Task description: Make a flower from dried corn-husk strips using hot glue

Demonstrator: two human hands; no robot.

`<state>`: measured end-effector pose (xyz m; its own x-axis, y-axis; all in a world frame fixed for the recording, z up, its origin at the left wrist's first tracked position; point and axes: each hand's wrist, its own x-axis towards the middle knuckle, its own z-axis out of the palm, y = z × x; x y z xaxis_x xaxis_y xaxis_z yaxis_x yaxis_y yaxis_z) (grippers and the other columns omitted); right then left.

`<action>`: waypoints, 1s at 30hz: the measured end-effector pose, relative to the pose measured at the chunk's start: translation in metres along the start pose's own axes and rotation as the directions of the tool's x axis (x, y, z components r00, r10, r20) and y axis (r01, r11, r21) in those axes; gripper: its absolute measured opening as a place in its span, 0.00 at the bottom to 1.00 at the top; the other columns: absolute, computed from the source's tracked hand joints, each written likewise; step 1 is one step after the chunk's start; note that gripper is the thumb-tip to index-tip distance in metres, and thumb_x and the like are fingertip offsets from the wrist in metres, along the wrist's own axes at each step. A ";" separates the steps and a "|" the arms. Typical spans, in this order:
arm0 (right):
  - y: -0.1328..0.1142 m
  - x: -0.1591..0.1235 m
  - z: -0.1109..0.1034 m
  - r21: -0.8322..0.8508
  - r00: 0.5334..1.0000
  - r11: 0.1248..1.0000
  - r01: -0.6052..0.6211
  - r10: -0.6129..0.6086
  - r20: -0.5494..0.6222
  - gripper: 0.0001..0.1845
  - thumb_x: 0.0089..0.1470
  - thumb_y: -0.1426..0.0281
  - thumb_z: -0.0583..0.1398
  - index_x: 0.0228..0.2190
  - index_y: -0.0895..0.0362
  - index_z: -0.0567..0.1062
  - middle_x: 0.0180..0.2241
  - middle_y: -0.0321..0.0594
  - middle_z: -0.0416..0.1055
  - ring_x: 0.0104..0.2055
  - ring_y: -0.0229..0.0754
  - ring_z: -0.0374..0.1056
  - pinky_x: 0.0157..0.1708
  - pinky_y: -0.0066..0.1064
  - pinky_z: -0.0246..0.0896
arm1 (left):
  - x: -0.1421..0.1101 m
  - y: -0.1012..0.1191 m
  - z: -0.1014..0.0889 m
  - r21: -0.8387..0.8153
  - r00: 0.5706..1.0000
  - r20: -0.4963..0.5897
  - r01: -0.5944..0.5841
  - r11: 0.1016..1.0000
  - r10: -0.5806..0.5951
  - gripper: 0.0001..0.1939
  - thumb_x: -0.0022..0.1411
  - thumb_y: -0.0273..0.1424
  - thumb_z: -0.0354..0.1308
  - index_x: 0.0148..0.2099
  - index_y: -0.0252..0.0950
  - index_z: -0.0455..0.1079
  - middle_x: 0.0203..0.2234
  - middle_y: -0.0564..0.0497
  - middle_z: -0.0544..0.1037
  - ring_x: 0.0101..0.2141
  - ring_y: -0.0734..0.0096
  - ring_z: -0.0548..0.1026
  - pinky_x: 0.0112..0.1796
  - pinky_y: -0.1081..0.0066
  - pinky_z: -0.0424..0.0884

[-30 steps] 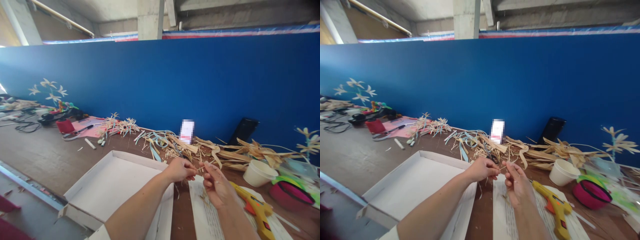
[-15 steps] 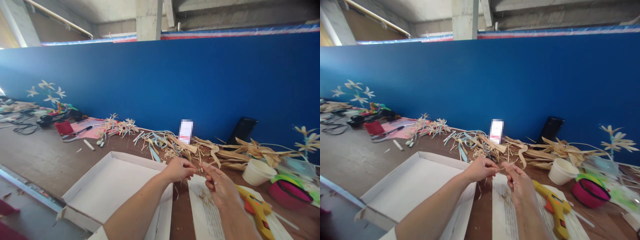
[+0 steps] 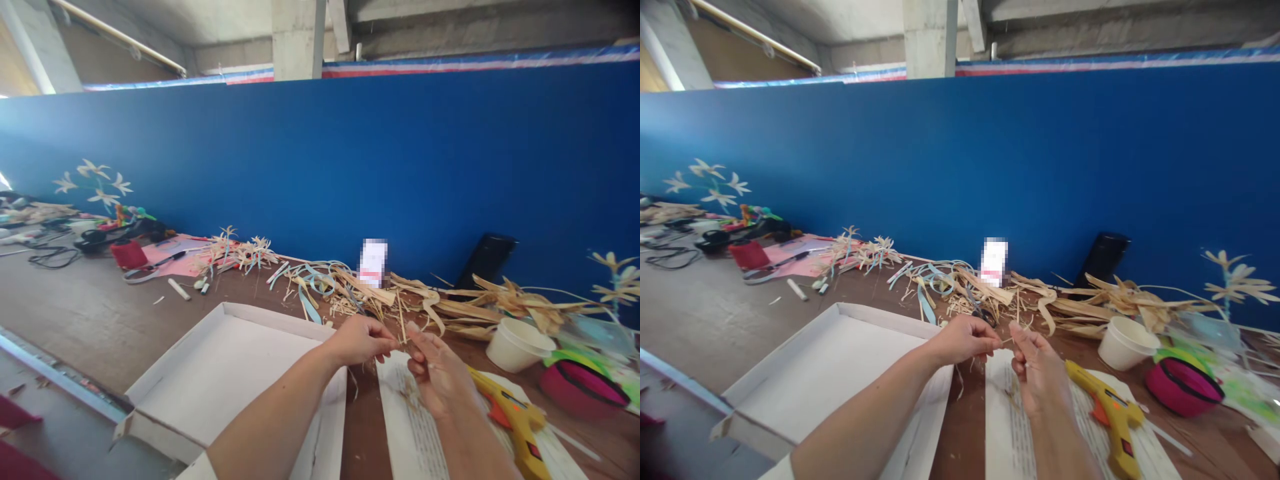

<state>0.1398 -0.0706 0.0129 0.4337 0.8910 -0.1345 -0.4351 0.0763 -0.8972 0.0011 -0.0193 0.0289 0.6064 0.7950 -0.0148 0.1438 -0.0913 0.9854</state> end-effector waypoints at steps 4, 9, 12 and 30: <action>0.001 -0.001 0.000 -0.038 0.997 0.998 -0.050 0.052 0.049 0.18 0.36 0.61 0.69 0.27 0.59 0.72 0.24 0.32 0.66 0.17 0.24 0.51 0.11 0.15 0.45 | 0.000 0.000 0.001 -0.006 0.999 -0.045 0.026 1.000 -0.026 0.09 0.48 0.33 0.59 0.28 0.31 0.72 0.19 0.53 0.71 0.20 0.79 0.67 0.24 0.77 0.63; 0.001 -0.003 -0.001 -0.022 0.971 0.988 -0.153 0.155 0.181 0.23 0.39 0.62 0.68 0.40 0.53 0.74 0.35 0.36 0.71 0.22 0.27 0.58 0.14 0.16 0.53 | 0.004 -0.004 0.000 -0.148 0.994 -0.107 0.019 0.989 -0.035 0.09 0.48 0.33 0.59 0.26 0.30 0.71 0.18 0.54 0.70 0.18 0.81 0.65 0.22 0.78 0.60; 0.001 -0.003 -0.002 -0.026 0.963 0.988 -0.153 0.155 0.220 0.22 0.37 0.68 0.69 0.39 0.53 0.76 0.33 0.34 0.70 0.23 0.27 0.59 0.15 0.15 0.54 | 0.006 -0.008 -0.002 -0.185 0.993 -0.118 0.005 0.983 -0.027 0.10 0.49 0.35 0.60 0.28 0.30 0.71 0.18 0.54 0.70 0.18 0.81 0.66 0.22 0.78 0.60; 0.001 0.004 -0.008 -0.805 0.967 0.557 0.203 -0.243 0.075 0.16 0.44 0.56 0.60 0.29 0.55 0.76 0.18 0.35 0.69 0.18 0.37 0.61 0.21 0.29 0.54 | 0.004 -0.012 -0.003 0.611 0.957 -0.082 -0.173 0.773 0.279 0.10 0.55 0.37 0.54 0.33 0.37 0.73 0.31 0.52 0.75 0.31 0.73 0.70 0.32 0.75 0.63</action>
<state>0.1475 -0.0702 0.0077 0.4660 0.8766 0.1200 0.4809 -0.1371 -0.8660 -0.0009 -0.0135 0.0177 0.5562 0.7845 0.2743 0.4843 -0.5742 0.6601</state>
